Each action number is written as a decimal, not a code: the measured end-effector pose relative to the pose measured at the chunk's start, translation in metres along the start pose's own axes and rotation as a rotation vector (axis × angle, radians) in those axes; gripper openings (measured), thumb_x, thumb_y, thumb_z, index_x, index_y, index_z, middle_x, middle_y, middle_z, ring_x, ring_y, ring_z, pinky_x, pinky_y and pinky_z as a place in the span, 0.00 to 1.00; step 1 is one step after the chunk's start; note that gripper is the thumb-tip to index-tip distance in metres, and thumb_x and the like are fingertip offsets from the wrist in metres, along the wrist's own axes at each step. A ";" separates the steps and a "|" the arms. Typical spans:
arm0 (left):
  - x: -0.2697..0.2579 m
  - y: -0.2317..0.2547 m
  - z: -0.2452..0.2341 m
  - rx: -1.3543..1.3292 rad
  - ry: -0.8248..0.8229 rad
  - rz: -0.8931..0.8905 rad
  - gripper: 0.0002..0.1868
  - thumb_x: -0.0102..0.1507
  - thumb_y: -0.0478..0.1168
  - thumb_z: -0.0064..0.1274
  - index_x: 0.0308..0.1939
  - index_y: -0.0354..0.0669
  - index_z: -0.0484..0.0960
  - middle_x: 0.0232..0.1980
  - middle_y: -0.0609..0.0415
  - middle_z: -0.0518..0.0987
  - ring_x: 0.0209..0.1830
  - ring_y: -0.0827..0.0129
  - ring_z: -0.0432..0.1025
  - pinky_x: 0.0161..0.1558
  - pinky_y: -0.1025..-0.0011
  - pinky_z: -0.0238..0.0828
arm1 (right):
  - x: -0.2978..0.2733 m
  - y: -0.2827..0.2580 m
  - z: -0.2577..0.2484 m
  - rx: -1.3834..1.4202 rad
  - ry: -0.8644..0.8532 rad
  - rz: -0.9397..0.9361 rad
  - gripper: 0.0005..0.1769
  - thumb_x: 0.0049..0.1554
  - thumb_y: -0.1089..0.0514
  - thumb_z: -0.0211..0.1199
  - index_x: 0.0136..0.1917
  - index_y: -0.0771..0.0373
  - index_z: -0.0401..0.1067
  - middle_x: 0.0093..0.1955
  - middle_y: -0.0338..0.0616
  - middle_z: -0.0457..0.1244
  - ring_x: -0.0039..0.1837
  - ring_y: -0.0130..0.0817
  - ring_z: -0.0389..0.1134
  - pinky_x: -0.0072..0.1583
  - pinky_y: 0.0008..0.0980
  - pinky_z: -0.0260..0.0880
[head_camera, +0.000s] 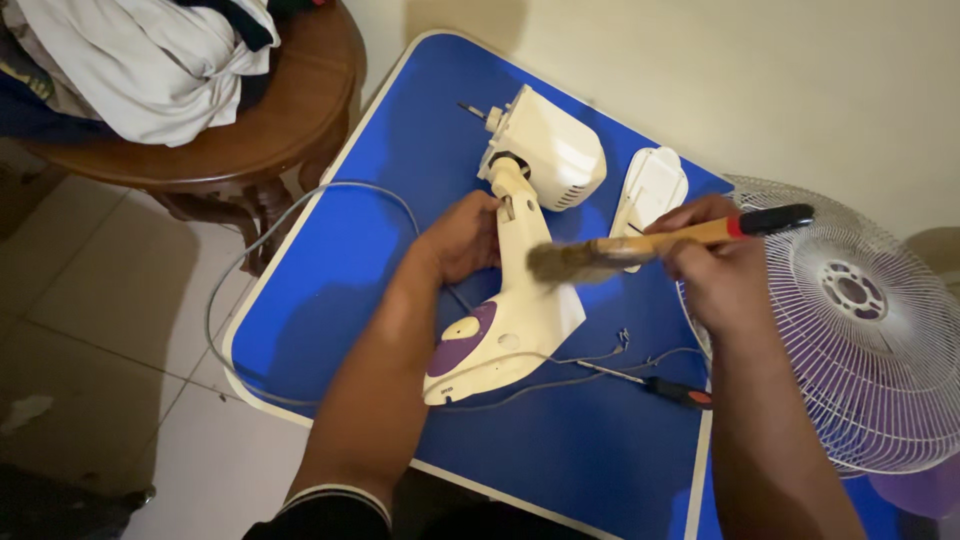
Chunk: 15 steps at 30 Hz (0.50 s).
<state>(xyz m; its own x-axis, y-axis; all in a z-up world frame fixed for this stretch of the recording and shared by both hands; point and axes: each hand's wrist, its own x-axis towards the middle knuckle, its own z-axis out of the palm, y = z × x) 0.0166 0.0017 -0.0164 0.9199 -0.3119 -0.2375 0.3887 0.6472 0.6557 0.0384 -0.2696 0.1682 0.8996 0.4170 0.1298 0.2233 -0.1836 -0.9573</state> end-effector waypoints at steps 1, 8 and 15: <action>0.000 0.000 0.000 0.001 0.005 -0.007 0.29 0.66 0.52 0.31 0.60 0.40 0.77 0.55 0.48 0.81 0.53 0.56 0.74 0.55 0.55 0.70 | 0.002 0.000 -0.001 -0.006 0.008 -0.022 0.10 0.51 0.70 0.58 0.48 0.69 0.66 0.47 0.55 0.68 0.39 0.30 0.64 0.40 0.28 0.64; -0.001 0.001 0.001 0.016 -0.073 0.026 0.29 0.65 0.52 0.31 0.61 0.41 0.76 0.57 0.48 0.81 0.54 0.58 0.75 0.55 0.57 0.72 | 0.006 0.012 0.004 0.126 -0.032 0.023 0.11 0.49 0.71 0.54 0.47 0.69 0.66 0.46 0.53 0.68 0.38 0.32 0.66 0.40 0.28 0.67; 0.003 -0.003 -0.008 -0.019 -0.037 0.019 0.31 0.64 0.53 0.33 0.63 0.40 0.75 0.60 0.45 0.80 0.59 0.54 0.75 0.60 0.54 0.72 | -0.004 0.012 0.001 0.114 -0.055 -0.104 0.10 0.53 0.69 0.61 0.50 0.67 0.68 0.50 0.48 0.68 0.47 0.29 0.69 0.49 0.27 0.71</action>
<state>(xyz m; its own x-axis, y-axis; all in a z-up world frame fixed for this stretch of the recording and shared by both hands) 0.0189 0.0045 -0.0248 0.9247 -0.3251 -0.1983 0.3727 0.6660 0.6462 0.0371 -0.2726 0.1556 0.8513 0.4769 0.2188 0.2675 -0.0358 -0.9629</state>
